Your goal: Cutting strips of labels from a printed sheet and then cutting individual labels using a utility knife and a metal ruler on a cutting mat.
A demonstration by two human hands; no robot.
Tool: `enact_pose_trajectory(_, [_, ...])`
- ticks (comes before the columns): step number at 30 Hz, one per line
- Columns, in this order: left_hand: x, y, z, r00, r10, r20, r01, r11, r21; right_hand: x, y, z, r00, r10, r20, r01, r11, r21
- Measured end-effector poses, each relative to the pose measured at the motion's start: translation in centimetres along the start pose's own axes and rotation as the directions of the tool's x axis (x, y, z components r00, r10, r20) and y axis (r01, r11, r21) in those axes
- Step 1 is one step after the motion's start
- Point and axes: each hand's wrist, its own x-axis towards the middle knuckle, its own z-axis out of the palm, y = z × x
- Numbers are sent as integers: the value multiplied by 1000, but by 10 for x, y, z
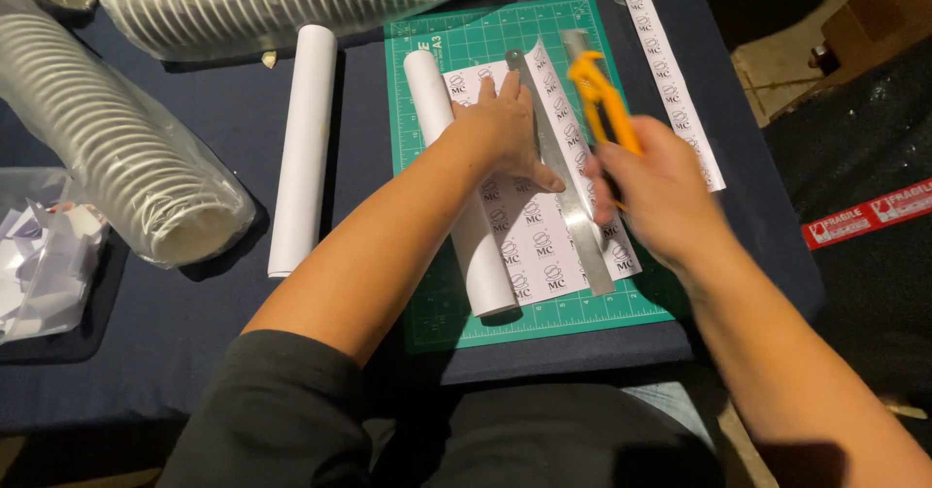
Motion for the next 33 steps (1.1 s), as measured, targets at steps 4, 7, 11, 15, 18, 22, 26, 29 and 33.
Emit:
enact_pose_trajectory(4, [-3, 0, -1, 1000, 10, -12, -10, 1000, -12, 35, -18, 28, 999, -35, -32, 23, 947, -320])
enact_pose_trajectory(7, [-8, 1, -4, 1000, -5, -10, 5, 999, -32, 66, 2, 25, 987, -134, 87, 157, 723, -673])
enact_pose_trajectory(11, [-6, -1, -4, 1000, 6, -5, -6, 1000, -16, 88, 14, 25, 994, -41, 100, 105, 574, -812])
enact_pose_trajectory(15, [-5, -1, -6, 1000, 7, -4, -7, 1000, -2, 93, 16, 28, 991, -8, 134, 119, 515, -849])
enact_pose_trajectory(18, [-5, -1, -7, 1000, 8, 0, -8, 1000, -1, 96, 19, 28, 986, -61, 158, 167, 499, -851])
enact_pose_trajectory(22, [-1, 7, -14, 956, -125, 264, 128, 992, 6, 103, 9, 38, 995, 34, 94, 67, 479, -875])
enact_pose_trajectory(26, [-3, 7, -16, 958, -125, 260, 124, 992, 23, 103, 4, 41, 994, 79, 80, 32, 478, -878])
enact_pose_trajectory(29, [-1, 7, -15, 957, -121, 263, 117, 993, 28, 106, 8, 40, 994, 63, 90, 51, 465, -884])
enact_pose_trajectory(33, [3, 6, -13, 954, -133, 267, 133, 991, 19, 107, 8, 40, 993, 65, 97, 58, 451, -891])
